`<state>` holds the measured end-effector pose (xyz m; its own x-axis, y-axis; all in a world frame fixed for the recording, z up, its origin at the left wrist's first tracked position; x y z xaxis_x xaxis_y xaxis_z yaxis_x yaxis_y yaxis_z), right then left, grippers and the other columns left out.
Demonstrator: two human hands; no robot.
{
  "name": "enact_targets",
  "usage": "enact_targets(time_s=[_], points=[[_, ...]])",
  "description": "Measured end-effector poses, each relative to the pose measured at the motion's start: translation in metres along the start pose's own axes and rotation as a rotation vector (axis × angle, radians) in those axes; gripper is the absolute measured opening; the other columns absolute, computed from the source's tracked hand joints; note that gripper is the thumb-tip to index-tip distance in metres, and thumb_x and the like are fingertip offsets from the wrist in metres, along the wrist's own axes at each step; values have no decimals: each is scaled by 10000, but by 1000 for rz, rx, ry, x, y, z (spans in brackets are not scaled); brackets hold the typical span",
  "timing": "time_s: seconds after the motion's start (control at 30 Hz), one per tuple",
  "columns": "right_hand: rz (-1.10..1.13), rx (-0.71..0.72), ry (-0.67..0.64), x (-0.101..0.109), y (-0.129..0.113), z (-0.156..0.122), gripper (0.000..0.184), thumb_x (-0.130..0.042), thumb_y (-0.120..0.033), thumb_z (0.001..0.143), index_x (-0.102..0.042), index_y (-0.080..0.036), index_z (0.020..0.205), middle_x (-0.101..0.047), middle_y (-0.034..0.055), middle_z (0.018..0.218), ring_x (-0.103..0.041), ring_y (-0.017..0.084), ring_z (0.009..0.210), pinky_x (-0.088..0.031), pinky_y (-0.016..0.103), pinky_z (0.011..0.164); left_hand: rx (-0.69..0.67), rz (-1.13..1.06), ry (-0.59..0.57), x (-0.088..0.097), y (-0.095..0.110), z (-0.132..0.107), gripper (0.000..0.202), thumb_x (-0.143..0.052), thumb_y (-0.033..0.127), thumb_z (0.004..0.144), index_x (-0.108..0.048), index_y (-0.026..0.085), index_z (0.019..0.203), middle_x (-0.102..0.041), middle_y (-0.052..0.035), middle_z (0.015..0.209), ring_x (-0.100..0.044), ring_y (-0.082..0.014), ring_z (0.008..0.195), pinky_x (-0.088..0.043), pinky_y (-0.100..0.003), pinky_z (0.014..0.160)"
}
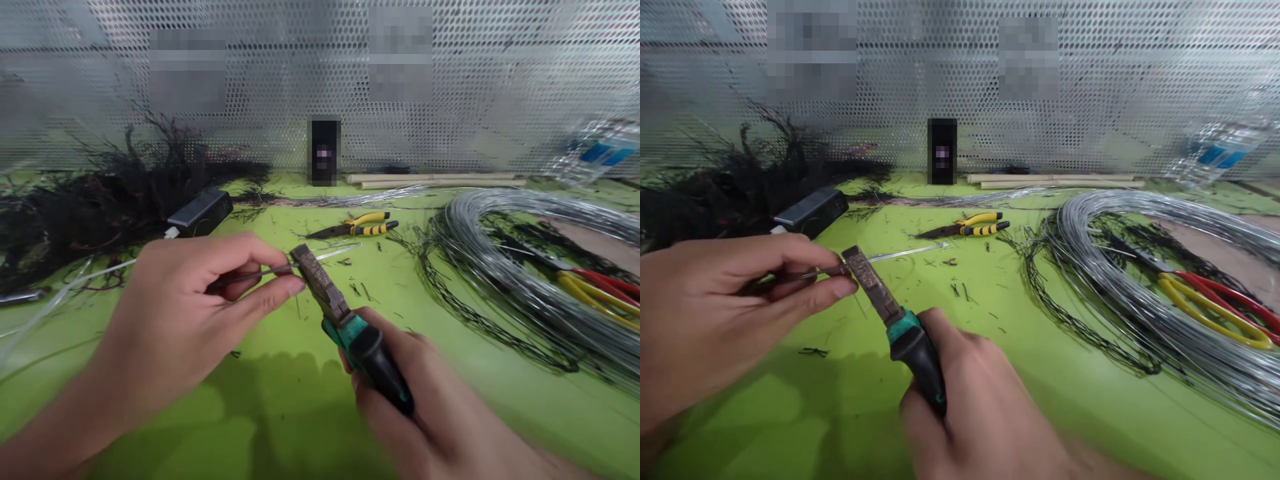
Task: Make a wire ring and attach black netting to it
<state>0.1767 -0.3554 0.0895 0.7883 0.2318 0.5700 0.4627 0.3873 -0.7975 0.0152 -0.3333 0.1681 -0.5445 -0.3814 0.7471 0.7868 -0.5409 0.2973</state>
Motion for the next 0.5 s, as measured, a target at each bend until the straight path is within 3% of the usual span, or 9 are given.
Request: enact_targets(time_s=[0.13, 0.23, 0.33, 0.4, 0.5], points=[[-68, 19, 48, 2, 2, -2, 128, -425, -179, 818, -499, -282, 804, -648, -19, 581, -595, 179, 441, -318, 304, 386, -164, 216, 56, 4, 14, -4, 121, -666, 263, 989, -750, 261, 902, -706, 51, 672, -624, -110, 546, -422, -273, 525], [-71, 20, 57, 2, 3, -3, 125, -423, -184, 811, -501, -281, 798, -661, -8, 596, -607, 181, 456, -305, 308, 387, -334, 336, 127, 9, 21, -18, 107, -663, 211, 969, -753, 263, 943, -759, 15, 780, -737, -177, 721, -526, -308, 653], [-44, 11, 41, 1, 4, -3, 113, -432, -190, 805, -499, -281, 802, -643, -14, 584, -584, 174, 439, -297, 308, 384, -481, 398, 179, 9, 28, -31, 112, -672, 189, 935, -743, 261, 983, -781, -9, 846, -756, -224, 786, -569, -364, 749], [-38, 7, 46, 2, 3, -4, 106, -438, -195, 800, -497, -282, 808, -629, -17, 577, -586, 179, 446, -312, 310, 395, -447, 461, 165, 7, 29, -27, 92, -660, 185, 933, -735, 239, 938, -759, -1, 767, -728, -207, 700, -548, -352, 681], [-19, -3, 39, 2, 3, -4, 106, -436, -192, 799, -487, -285, 806, -593, -29, 545, -562, 178, 423, -308, 307, 389, -172, 349, 58, 4, 16, -7, 189, -644, 246, 946, -713, 214, 773, -673, 37, 576, -602, -132, 475, -407, -280, 471]])
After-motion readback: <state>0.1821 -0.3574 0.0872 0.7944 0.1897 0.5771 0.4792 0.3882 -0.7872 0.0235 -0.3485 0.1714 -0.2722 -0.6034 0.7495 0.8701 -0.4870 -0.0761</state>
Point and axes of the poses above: each hand's wrist, its own z-axis towards the middle knuckle, its own x-axis out of the back of the hand, y = z × x, the point moved 9 cm from there along z, towards the middle knuckle
